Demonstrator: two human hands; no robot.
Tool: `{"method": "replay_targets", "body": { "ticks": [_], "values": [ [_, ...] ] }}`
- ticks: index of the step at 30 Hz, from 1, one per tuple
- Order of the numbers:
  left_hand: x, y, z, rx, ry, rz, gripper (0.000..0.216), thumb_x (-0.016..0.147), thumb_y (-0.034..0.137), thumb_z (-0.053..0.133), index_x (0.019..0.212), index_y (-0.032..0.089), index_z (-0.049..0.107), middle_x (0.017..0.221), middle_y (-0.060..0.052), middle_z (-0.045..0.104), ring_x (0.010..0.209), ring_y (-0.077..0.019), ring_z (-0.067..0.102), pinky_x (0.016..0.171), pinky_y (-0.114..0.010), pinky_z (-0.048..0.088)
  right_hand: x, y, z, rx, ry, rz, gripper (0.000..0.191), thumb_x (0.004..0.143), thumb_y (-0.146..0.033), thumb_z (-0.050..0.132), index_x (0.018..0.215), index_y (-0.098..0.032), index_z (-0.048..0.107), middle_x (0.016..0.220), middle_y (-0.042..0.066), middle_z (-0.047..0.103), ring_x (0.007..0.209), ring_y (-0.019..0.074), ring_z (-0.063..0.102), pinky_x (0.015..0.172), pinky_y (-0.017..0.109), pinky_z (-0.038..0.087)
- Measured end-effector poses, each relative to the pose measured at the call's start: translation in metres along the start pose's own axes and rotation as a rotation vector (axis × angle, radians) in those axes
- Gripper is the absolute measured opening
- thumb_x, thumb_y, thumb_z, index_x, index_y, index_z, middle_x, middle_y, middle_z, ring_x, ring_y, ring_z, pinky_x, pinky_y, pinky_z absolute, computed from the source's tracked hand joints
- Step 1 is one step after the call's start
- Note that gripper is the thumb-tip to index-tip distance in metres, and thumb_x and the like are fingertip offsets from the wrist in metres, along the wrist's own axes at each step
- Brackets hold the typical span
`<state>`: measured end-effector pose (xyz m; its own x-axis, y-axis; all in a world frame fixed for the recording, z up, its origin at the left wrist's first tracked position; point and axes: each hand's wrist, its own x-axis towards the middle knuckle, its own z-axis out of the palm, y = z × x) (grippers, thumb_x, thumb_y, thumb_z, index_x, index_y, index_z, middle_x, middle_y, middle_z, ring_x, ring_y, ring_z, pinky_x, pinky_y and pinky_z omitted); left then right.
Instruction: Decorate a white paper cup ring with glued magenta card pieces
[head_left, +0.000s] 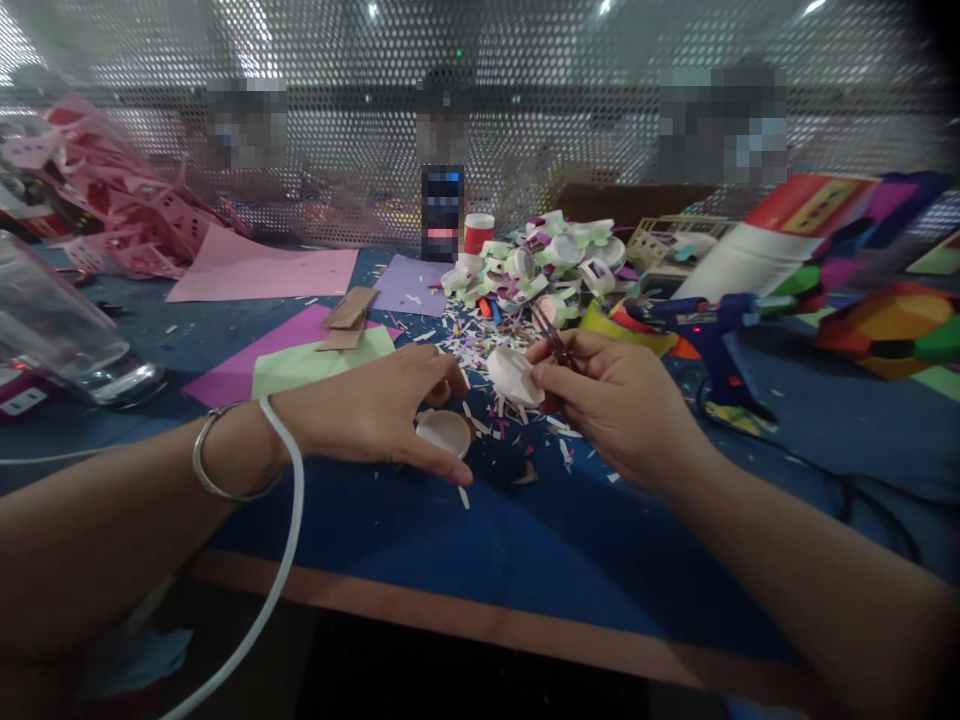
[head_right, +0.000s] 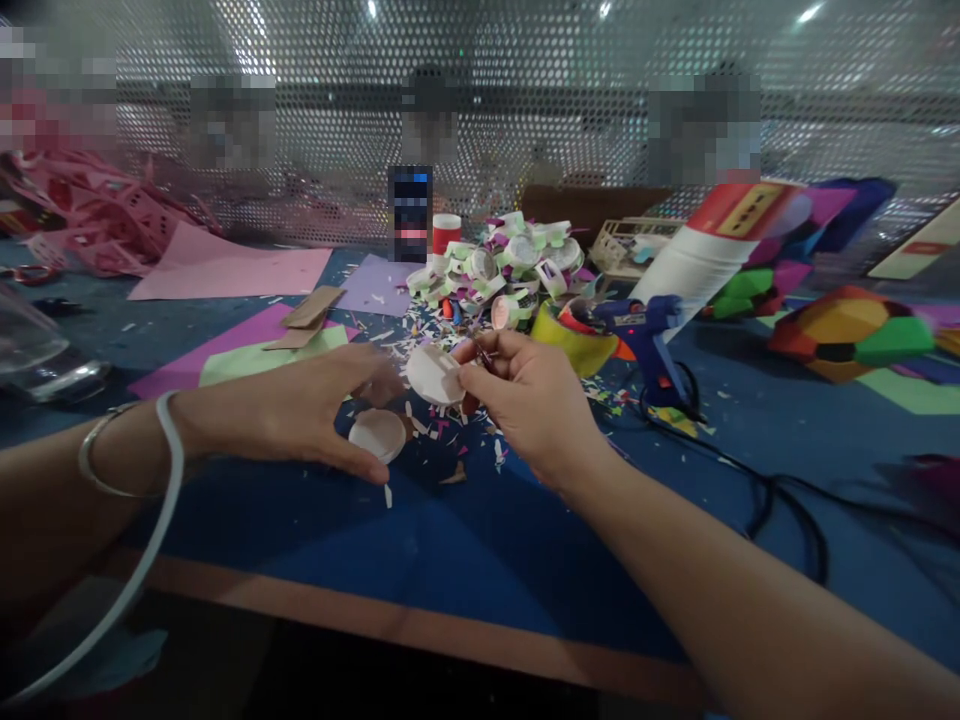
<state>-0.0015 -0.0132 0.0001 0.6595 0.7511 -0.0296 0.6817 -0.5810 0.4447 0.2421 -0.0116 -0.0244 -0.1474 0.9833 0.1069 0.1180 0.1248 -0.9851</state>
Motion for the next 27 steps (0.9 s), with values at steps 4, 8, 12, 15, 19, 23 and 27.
{"method": "replay_targets", "body": {
  "ticks": [4, 8, 12, 15, 19, 23, 27],
  "values": [
    [0.0, -0.001, 0.002, 0.064, -0.066, 0.025, 0.064, 0.074, 0.068, 0.071, 0.112, 0.017, 0.065, 0.109, -0.01, 0.061, 0.103, -0.0295, 0.054, 0.085, -0.035, 0.037, 0.0, 0.0, -0.001, -0.093, 0.003, -0.027, 0.014, 0.079, -0.023, 0.071, 0.09, -0.017, 0.066, 0.064, -0.003, 0.06, 0.054, 0.0099, 0.055, 0.051, 0.025, 0.041],
    [0.001, 0.003, 0.0, 0.0, -0.024, -0.035, 0.054, 0.077, 0.059, 0.073, 0.11, 0.017, 0.065, 0.106, -0.009, 0.063, 0.097, -0.0272, 0.056, 0.08, -0.033, 0.038, 0.0, 0.0, -0.003, -0.164, 0.013, -0.065, 0.015, 0.08, -0.023, 0.07, 0.093, -0.016, 0.067, 0.061, -0.003, 0.061, 0.052, 0.0103, 0.055, 0.049, 0.024, 0.039],
    [0.005, 0.009, 0.0, -0.241, 0.191, -0.104, 0.054, 0.079, 0.055, 0.074, 0.115, 0.017, 0.063, 0.106, -0.008, 0.066, 0.091, -0.0227, 0.059, 0.076, -0.031, 0.041, -0.001, -0.003, -0.002, -0.174, 0.039, -0.1, 0.012, 0.081, -0.022, 0.07, 0.091, -0.016, 0.067, 0.061, -0.003, 0.062, 0.05, 0.0088, 0.053, 0.046, 0.023, 0.036],
    [0.011, 0.01, 0.005, -0.656, 0.243, -0.115, 0.044, 0.088, 0.044, 0.069, 0.122, 0.018, 0.061, 0.101, -0.006, 0.066, 0.089, -0.0176, 0.06, 0.075, -0.029, 0.044, -0.003, -0.004, -0.002, -0.118, 0.069, -0.114, 0.011, 0.083, -0.023, 0.069, 0.093, -0.018, 0.067, 0.062, -0.003, 0.062, 0.049, 0.0083, 0.052, 0.043, 0.023, 0.035],
    [0.017, 0.011, 0.013, -1.207, 0.181, -0.146, 0.021, 0.094, 0.036, 0.061, 0.102, 0.017, 0.066, 0.094, -0.005, 0.066, 0.084, -0.014, 0.061, 0.079, -0.029, 0.049, -0.004, -0.002, -0.003, -0.046, 0.07, -0.119, 0.013, 0.084, -0.026, 0.069, 0.095, -0.019, 0.066, 0.064, -0.002, 0.064, 0.048, 0.0092, 0.053, 0.041, 0.023, 0.038],
    [0.019, 0.012, 0.016, -1.418, 0.105, -0.186, 0.013, 0.091, 0.03, 0.068, 0.094, 0.017, 0.066, 0.096, -0.004, 0.067, 0.085, -0.0137, 0.062, 0.085, -0.03, 0.052, -0.005, -0.003, -0.001, -0.061, 0.066, -0.152, 0.013, 0.084, -0.025, 0.071, 0.093, -0.019, 0.066, 0.065, -0.002, 0.064, 0.052, 0.0101, 0.058, 0.046, 0.023, 0.045],
    [0.019, 0.015, 0.015, -1.498, 0.071, -0.205, 0.01, 0.093, 0.025, 0.066, 0.097, 0.016, 0.067, 0.102, -0.006, 0.069, 0.088, -0.0139, 0.065, 0.087, -0.03, 0.053, -0.007, -0.007, 0.002, -0.107, 0.074, -0.158, 0.011, 0.083, -0.024, 0.071, 0.091, -0.019, 0.067, 0.064, -0.003, 0.062, 0.052, 0.0097, 0.056, 0.046, 0.023, 0.045]
  ]
}}
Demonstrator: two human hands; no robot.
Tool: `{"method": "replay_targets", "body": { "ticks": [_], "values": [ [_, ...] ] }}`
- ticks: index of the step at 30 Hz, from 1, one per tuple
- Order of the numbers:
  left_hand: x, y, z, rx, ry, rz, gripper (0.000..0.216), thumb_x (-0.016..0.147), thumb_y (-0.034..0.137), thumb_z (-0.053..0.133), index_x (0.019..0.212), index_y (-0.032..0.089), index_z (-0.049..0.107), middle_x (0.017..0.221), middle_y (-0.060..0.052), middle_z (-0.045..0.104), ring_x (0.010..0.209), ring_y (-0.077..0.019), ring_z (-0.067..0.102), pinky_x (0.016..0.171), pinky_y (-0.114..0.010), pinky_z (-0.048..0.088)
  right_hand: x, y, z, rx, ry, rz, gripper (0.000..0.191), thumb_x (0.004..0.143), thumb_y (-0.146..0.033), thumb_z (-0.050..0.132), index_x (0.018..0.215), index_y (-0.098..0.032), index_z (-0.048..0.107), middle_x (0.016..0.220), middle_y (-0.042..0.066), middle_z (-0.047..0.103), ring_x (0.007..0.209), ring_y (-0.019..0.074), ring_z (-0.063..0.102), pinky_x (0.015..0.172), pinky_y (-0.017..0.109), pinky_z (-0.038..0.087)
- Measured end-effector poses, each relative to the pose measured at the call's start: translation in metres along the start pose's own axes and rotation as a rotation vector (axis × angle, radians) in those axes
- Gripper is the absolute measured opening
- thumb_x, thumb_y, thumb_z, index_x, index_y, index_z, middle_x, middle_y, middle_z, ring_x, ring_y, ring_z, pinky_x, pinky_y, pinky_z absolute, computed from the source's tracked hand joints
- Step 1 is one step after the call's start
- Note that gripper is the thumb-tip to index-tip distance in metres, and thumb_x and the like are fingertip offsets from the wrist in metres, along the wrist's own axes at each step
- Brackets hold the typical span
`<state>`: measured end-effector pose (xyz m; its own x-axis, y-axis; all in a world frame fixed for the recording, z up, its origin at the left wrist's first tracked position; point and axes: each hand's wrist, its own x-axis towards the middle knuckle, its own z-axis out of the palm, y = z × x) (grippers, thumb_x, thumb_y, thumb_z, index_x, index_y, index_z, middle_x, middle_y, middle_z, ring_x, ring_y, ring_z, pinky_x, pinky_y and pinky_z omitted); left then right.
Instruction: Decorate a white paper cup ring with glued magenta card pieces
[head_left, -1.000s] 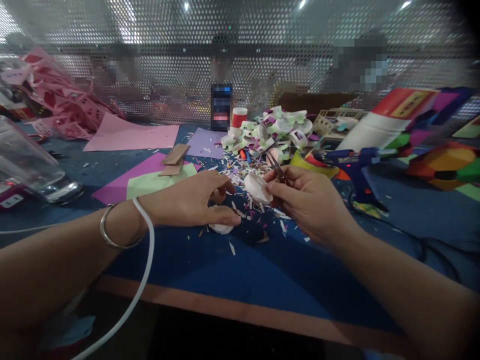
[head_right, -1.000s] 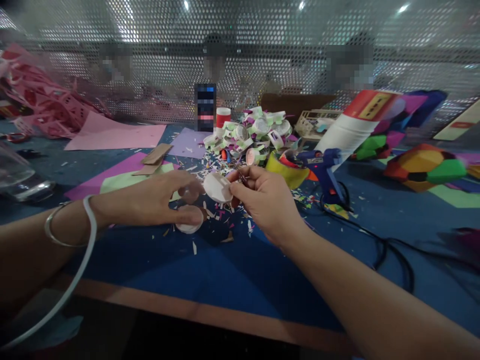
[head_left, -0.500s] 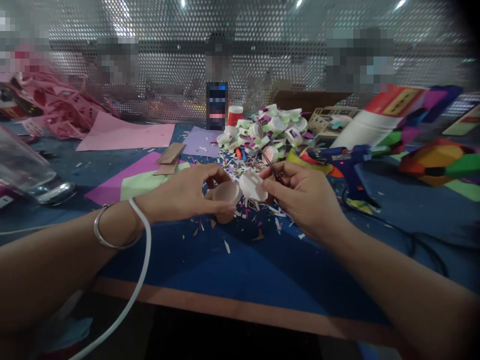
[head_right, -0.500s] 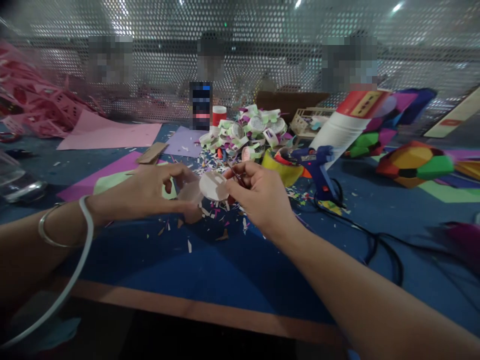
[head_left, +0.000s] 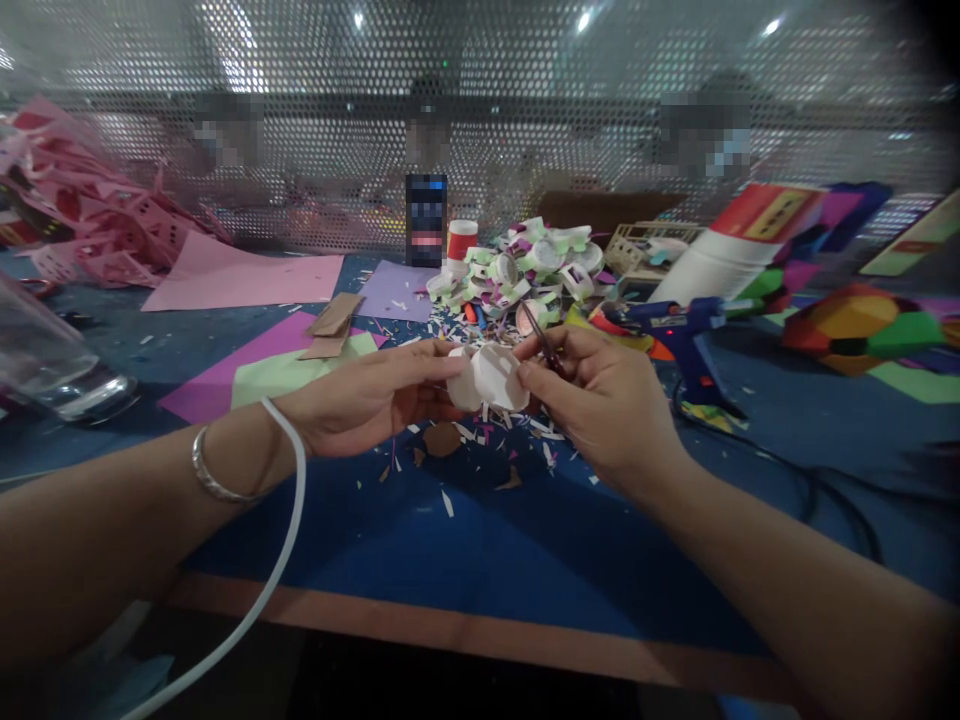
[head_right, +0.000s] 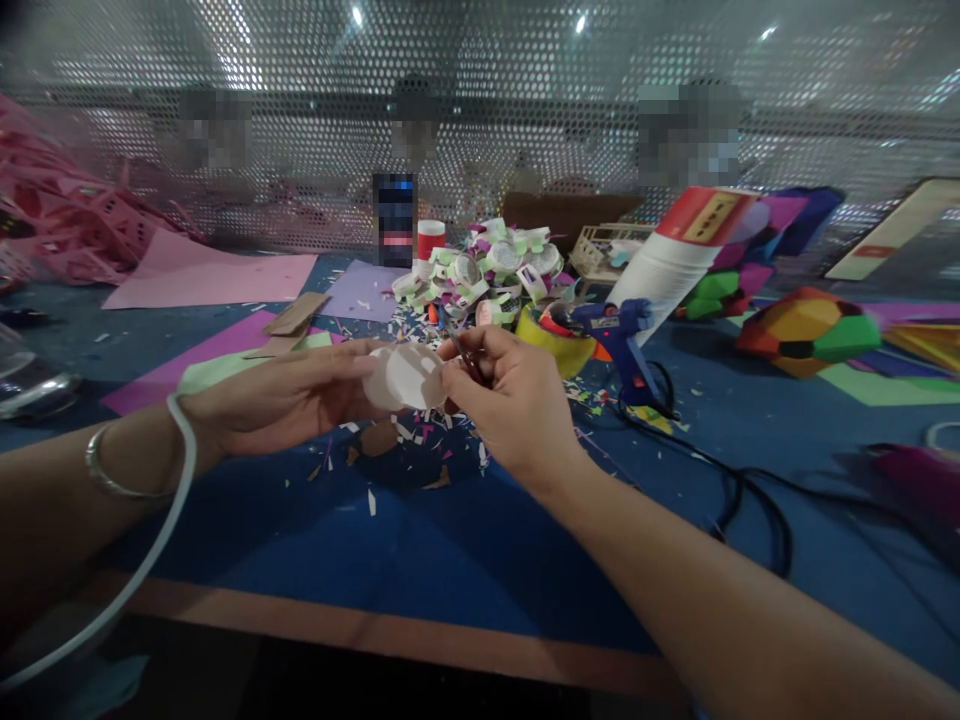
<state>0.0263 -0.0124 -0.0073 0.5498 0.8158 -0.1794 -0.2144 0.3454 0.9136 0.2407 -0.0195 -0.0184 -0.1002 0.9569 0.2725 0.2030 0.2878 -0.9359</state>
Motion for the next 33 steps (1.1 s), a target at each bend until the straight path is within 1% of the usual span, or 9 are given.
{"method": "replay_targets", "body": {
  "ticks": [5, 10, 14, 17, 24, 28, 30, 33],
  "values": [
    [-0.001, -0.001, 0.0017, -0.039, -0.068, -0.03, 0.013, 0.094, 0.023, 0.065, 0.104, 0.015, 0.068, 0.112, -0.008, 0.072, 0.094, -0.014, 0.067, 0.092, -0.03, 0.052, -0.001, -0.0017, 0.0019, -0.02, -0.026, 0.001, 0.01, 0.082, -0.025, 0.07, 0.089, -0.019, 0.066, 0.065, -0.002, 0.062, 0.056, 0.0113, 0.056, 0.05, 0.024, 0.049],
    [-0.0024, -0.0006, 0.0031, -0.089, -0.106, -0.062, 0.021, 0.096, 0.02, 0.061, 0.114, 0.013, 0.068, 0.109, -0.01, 0.075, 0.092, -0.0147, 0.071, 0.091, -0.029, 0.054, -0.0019, -0.0013, 0.0027, -0.057, -0.04, -0.011, 0.013, 0.081, -0.027, 0.071, 0.09, -0.02, 0.066, 0.066, -0.002, 0.062, 0.059, 0.0122, 0.055, 0.054, 0.025, 0.049],
    [-0.0038, 0.0012, 0.0069, -0.109, -0.103, -0.065, 0.019, 0.097, 0.014, 0.055, 0.11, 0.011, 0.069, 0.108, -0.01, 0.075, 0.089, -0.0152, 0.072, 0.088, -0.03, 0.056, -0.0025, -0.0007, 0.0018, -0.141, -0.04, -0.05, 0.016, 0.082, -0.031, 0.07, 0.092, -0.019, 0.067, 0.071, 0.0, 0.064, 0.06, 0.0127, 0.055, 0.055, 0.026, 0.048],
    [-0.0043, 0.0017, 0.0086, -0.124, -0.092, -0.061, 0.02, 0.097, 0.011, 0.053, 0.11, 0.012, 0.069, 0.111, -0.01, 0.074, 0.093, -0.0154, 0.071, 0.091, -0.03, 0.057, -0.0032, 0.0003, 0.0009, -0.165, -0.045, -0.079, 0.019, 0.083, -0.033, 0.07, 0.094, -0.018, 0.067, 0.075, 0.002, 0.066, 0.062, 0.013, 0.056, 0.056, 0.026, 0.047],
    [-0.0055, -0.0005, 0.006, -0.157, -0.151, -0.036, 0.024, 0.096, 0.009, 0.055, 0.115, 0.014, 0.069, 0.115, -0.01, 0.073, 0.101, -0.0162, 0.07, 0.094, -0.031, 0.056, -0.0024, 0.0015, 0.0008, -0.131, -0.046, -0.087, 0.022, 0.083, -0.036, 0.071, 0.096, -0.018, 0.068, 0.082, 0.004, 0.068, 0.068, 0.0148, 0.059, 0.06, 0.028, 0.049],
    [-0.0057, -0.0018, 0.005, -0.143, -0.134, -0.036, 0.026, 0.095, 0.012, 0.058, 0.119, 0.015, 0.067, 0.115, -0.01, 0.072, 0.098, -0.0161, 0.071, 0.095, -0.032, 0.055, -0.001, 0.0032, 0.0015, -0.044, -0.068, -0.061, 0.022, 0.084, -0.035, 0.071, 0.097, -0.018, 0.068, 0.082, 0.003, 0.068, 0.069, 0.0147, 0.059, 0.063, 0.028, 0.049],
    [-0.005, -0.0027, 0.0039, -0.119, -0.128, -0.037, 0.027, 0.094, 0.014, 0.061, 0.121, 0.016, 0.066, 0.116, -0.009, 0.071, 0.096, -0.0157, 0.071, 0.095, -0.031, 0.055, -0.0011, 0.0038, 0.0015, -0.002, -0.079, -0.042, 0.021, 0.083, -0.034, 0.072, 0.097, -0.018, 0.069, 0.08, 0.002, 0.067, 0.068, 0.0141, 0.059, 0.062, 0.028, 0.049],
    [-0.0038, -0.0049, 0.0021, -0.071, -0.121, -0.017, 0.033, 0.09, 0.016, 0.068, 0.123, 0.019, 0.063, 0.113, -0.007, 0.07, 0.094, -0.0147, 0.07, 0.092, -0.029, 0.055, -0.0018, 0.0029, 0.0014, -0.004, -0.079, -0.036, 0.02, 0.083, -0.033, 0.073, 0.096, -0.018, 0.069, 0.077, 0.001, 0.066, 0.066, 0.0128, 0.056, 0.059, 0.026, 0.047]
  ]
}}
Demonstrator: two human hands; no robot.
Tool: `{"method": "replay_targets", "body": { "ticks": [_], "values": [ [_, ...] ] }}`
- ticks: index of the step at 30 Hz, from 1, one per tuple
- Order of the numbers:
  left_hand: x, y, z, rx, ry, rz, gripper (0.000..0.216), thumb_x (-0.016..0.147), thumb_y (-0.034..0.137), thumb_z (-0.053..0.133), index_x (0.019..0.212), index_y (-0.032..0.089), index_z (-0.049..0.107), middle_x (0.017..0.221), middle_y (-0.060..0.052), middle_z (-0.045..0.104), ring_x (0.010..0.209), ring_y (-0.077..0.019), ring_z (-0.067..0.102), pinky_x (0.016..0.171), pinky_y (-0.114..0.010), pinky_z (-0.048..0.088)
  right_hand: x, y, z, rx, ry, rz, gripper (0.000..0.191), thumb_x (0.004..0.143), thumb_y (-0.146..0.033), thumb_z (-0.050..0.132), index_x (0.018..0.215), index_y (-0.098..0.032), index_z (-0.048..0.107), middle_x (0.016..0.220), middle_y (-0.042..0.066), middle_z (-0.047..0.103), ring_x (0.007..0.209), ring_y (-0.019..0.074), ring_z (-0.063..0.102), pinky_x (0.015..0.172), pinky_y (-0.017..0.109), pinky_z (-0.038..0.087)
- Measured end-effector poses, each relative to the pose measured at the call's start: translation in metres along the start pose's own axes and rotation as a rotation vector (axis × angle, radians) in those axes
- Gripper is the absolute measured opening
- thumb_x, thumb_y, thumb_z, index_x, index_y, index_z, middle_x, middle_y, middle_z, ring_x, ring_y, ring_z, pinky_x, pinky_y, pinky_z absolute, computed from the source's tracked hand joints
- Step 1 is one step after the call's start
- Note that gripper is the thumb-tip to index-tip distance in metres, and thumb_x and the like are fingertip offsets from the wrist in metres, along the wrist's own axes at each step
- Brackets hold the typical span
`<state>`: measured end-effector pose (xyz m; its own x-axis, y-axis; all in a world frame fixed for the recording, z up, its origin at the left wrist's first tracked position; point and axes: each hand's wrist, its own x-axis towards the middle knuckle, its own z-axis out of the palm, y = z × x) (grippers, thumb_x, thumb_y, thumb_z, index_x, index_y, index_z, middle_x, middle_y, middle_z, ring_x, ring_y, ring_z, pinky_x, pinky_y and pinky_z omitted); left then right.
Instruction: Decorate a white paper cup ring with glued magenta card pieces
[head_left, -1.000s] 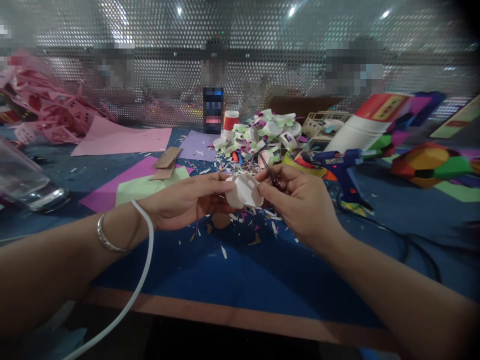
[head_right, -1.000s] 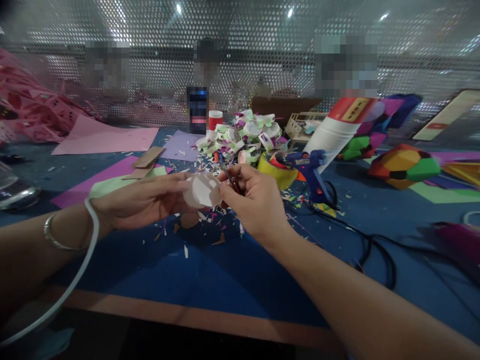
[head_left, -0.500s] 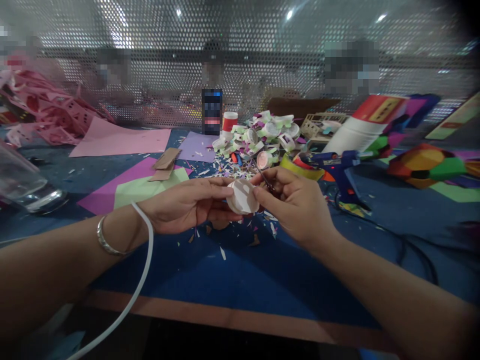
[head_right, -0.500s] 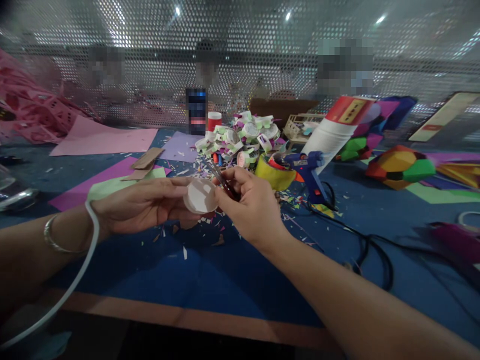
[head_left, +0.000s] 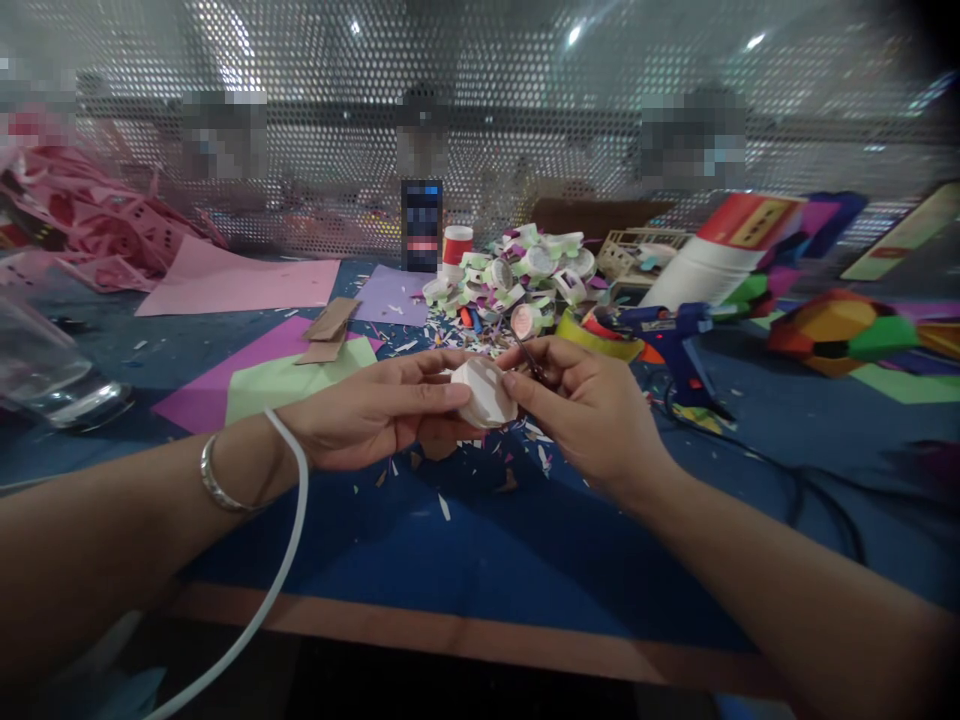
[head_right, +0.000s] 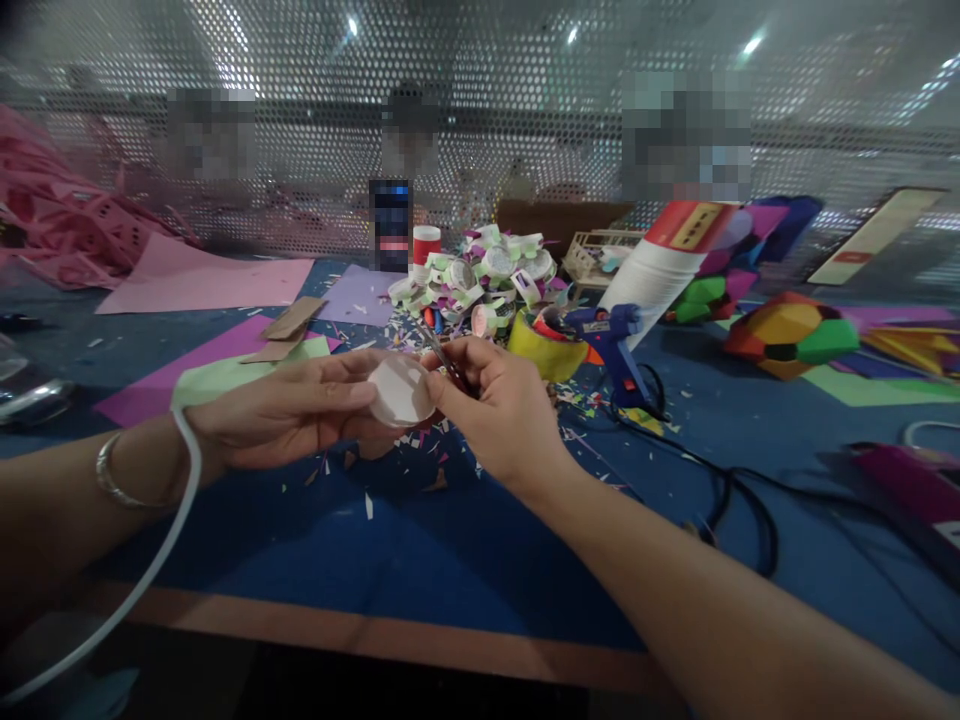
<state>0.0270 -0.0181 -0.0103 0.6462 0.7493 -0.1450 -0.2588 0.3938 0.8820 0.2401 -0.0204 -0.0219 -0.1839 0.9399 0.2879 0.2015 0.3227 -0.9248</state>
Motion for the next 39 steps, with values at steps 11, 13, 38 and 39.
{"method": "replay_targets", "body": {
  "ticks": [11, 13, 38, 39],
  "values": [
    [0.003, -0.012, 0.003, 0.393, 0.057, 0.4, 0.05, 0.077, 0.014, 0.082, 0.121, 0.016, 0.059, 0.11, -0.005, 0.067, 0.1, -0.0154, 0.064, 0.089, -0.027, 0.054, 0.002, -0.003, 0.0, 0.024, 0.022, -0.036, 0.021, 0.08, -0.029, 0.076, 0.095, -0.015, 0.069, 0.073, -0.001, 0.065, 0.062, 0.0101, 0.056, 0.057, 0.023, 0.049],
    [0.004, -0.012, 0.003, 0.408, 0.064, 0.423, 0.051, 0.076, 0.015, 0.083, 0.121, 0.016, 0.059, 0.112, -0.005, 0.067, 0.1, -0.0163, 0.065, 0.088, -0.028, 0.054, 0.002, -0.003, 0.0, 0.047, 0.017, -0.039, 0.023, 0.08, -0.03, 0.077, 0.096, -0.015, 0.068, 0.077, 0.0, 0.067, 0.065, 0.011, 0.058, 0.059, 0.024, 0.051],
    [0.0, -0.011, 0.005, 0.305, 0.058, 0.341, 0.052, 0.075, 0.012, 0.083, 0.122, 0.019, 0.062, 0.106, -0.003, 0.068, 0.09, -0.0125, 0.065, 0.08, -0.023, 0.052, 0.004, 0.0, -0.001, 0.007, -0.07, -0.052, 0.019, 0.085, -0.033, 0.073, 0.092, -0.02, 0.061, 0.075, -0.002, 0.062, 0.063, 0.0116, 0.057, 0.056, 0.024, 0.048],
    [0.0, -0.011, 0.005, 0.288, 0.055, 0.324, 0.053, 0.075, 0.012, 0.083, 0.123, 0.02, 0.061, 0.105, -0.002, 0.068, 0.087, -0.0116, 0.065, 0.078, -0.023, 0.052, 0.004, 0.0, -0.001, -0.003, -0.076, -0.058, 0.018, 0.085, -0.032, 0.072, 0.092, -0.019, 0.061, 0.074, -0.002, 0.062, 0.063, 0.0114, 0.056, 0.056, 0.024, 0.047]
  ]
}}
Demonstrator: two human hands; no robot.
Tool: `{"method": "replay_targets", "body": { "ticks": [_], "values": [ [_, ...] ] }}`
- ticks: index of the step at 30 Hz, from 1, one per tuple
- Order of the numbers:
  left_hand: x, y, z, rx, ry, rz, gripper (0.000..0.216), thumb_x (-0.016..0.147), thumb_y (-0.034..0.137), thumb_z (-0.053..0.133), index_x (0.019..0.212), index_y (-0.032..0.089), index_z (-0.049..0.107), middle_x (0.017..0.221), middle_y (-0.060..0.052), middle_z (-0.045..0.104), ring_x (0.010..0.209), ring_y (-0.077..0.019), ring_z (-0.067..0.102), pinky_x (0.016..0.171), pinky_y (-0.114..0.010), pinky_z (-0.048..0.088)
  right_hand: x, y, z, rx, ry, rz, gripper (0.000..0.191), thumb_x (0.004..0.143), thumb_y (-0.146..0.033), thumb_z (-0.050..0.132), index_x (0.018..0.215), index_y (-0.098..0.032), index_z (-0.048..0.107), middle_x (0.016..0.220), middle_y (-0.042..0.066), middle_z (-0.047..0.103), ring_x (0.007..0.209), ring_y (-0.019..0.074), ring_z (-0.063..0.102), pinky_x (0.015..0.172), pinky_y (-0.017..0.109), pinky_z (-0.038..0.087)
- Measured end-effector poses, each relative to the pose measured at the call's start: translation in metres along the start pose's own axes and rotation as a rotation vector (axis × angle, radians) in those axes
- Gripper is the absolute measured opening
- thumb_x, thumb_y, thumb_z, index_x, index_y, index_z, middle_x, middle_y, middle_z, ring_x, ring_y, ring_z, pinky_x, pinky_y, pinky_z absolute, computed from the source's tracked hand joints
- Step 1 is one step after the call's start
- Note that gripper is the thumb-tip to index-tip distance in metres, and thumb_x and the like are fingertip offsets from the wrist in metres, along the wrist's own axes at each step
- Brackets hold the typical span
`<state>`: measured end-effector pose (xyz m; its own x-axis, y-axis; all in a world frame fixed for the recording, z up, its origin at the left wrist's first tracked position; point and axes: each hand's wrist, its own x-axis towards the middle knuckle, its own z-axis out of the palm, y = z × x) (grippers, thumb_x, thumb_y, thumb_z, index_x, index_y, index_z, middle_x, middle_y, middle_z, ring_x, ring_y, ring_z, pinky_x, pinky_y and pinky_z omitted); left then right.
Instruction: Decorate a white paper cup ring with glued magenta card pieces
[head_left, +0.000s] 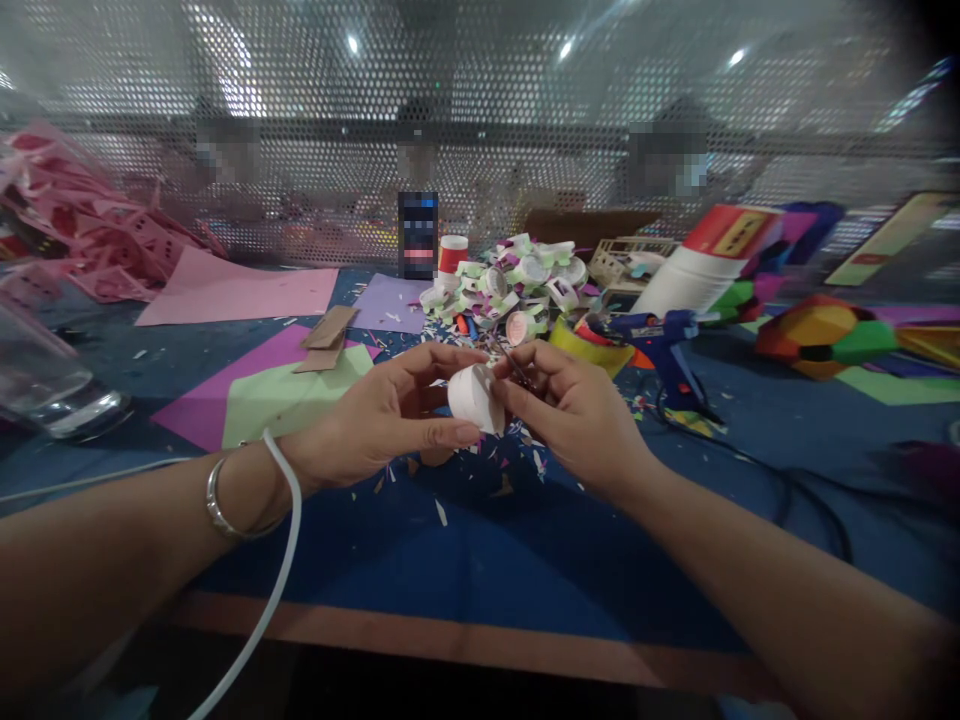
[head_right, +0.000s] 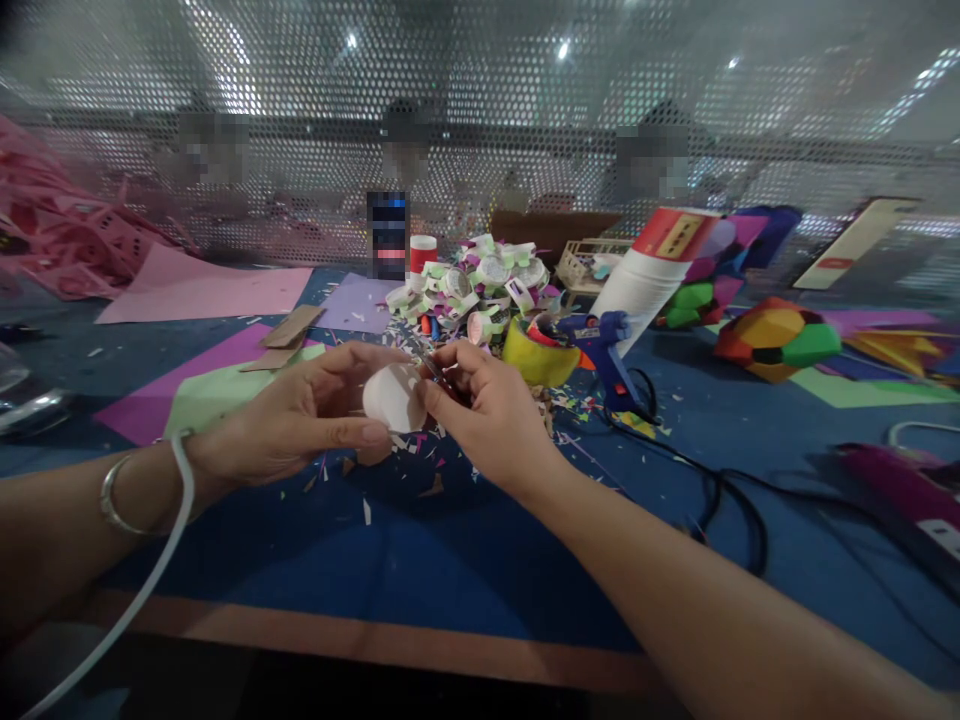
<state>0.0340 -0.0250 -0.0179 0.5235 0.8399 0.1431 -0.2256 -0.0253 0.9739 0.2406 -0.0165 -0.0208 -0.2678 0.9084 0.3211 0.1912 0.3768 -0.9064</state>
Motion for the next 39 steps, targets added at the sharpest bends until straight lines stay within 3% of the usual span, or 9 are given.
{"method": "replay_targets", "body": {
  "ticks": [9, 16, 21, 25, 31, 39],
  "values": [
    [-0.001, 0.008, 0.005, -0.199, 0.088, -0.148, 0.031, 0.083, 0.01, 0.071, 0.114, 0.014, 0.067, 0.1, -0.004, 0.07, 0.084, -0.0123, 0.067, 0.074, -0.024, 0.055, 0.0, 0.004, 0.0, -0.076, -0.037, 0.005, 0.014, 0.088, -0.029, 0.066, 0.095, -0.016, 0.062, 0.077, 0.001, 0.064, 0.067, 0.0124, 0.057, 0.061, 0.026, 0.048],
    [0.002, 0.007, 0.0, -0.191, 0.142, -0.219, 0.043, 0.081, 0.0, 0.066, 0.122, 0.011, 0.065, 0.105, -0.007, 0.073, 0.087, -0.0122, 0.069, 0.079, -0.023, 0.055, 0.001, 0.004, -0.001, -0.11, -0.001, 0.038, 0.016, 0.087, -0.032, 0.068, 0.093, -0.017, 0.065, 0.076, 0.001, 0.066, 0.066, 0.0134, 0.059, 0.059, 0.026, 0.049],
    [0.002, 0.009, 0.002, -0.235, 0.113, -0.275, 0.051, 0.086, 0.002, 0.065, 0.134, 0.017, 0.057, 0.107, -0.007, 0.074, 0.088, -0.0145, 0.071, 0.083, -0.028, 0.057, 0.001, 0.004, -0.003, -0.119, -0.003, 0.021, 0.019, 0.086, -0.035, 0.069, 0.092, -0.018, 0.066, 0.075, 0.002, 0.067, 0.065, 0.0142, 0.06, 0.058, 0.027, 0.048],
    [0.001, 0.007, 0.001, -0.302, 0.024, -0.353, 0.03, 0.093, 0.01, 0.062, 0.122, 0.016, 0.064, 0.111, -0.009, 0.072, 0.098, -0.0175, 0.07, 0.09, -0.035, 0.059, 0.002, 0.005, -0.002, -0.121, -0.019, 0.01, 0.017, 0.087, -0.034, 0.068, 0.091, -0.018, 0.066, 0.078, 0.003, 0.07, 0.066, 0.0147, 0.061, 0.059, 0.028, 0.049],
    [0.004, 0.003, -0.002, -0.342, -0.031, -0.307, 0.016, 0.097, 0.018, 0.061, 0.107, 0.013, 0.072, 0.105, -0.008, 0.072, 0.1, -0.0161, 0.069, 0.093, -0.029, 0.059, 0.002, 0.005, 0.0, -0.078, -0.034, 0.032, 0.015, 0.086, -0.031, 0.069, 0.09, -0.016, 0.067, 0.079, 0.003, 0.07, 0.068, 0.0143, 0.062, 0.061, 0.027, 0.051],
    [0.009, 0.005, -0.001, -0.344, 0.131, -0.338, 0.027, 0.102, 0.025, 0.051, 0.101, 0.011, 0.074, 0.098, -0.01, 0.075, 0.087, -0.015, 0.072, 0.084, -0.025, 0.06, -0.004, -0.003, 0.0, -0.028, -0.006, -0.005, 0.021, 0.088, -0.036, 0.07, 0.097, -0.017, 0.067, 0.085, 0.004, 0.07, 0.068, 0.0135, 0.061, 0.063, 0.027, 0.051]
  ]
}}
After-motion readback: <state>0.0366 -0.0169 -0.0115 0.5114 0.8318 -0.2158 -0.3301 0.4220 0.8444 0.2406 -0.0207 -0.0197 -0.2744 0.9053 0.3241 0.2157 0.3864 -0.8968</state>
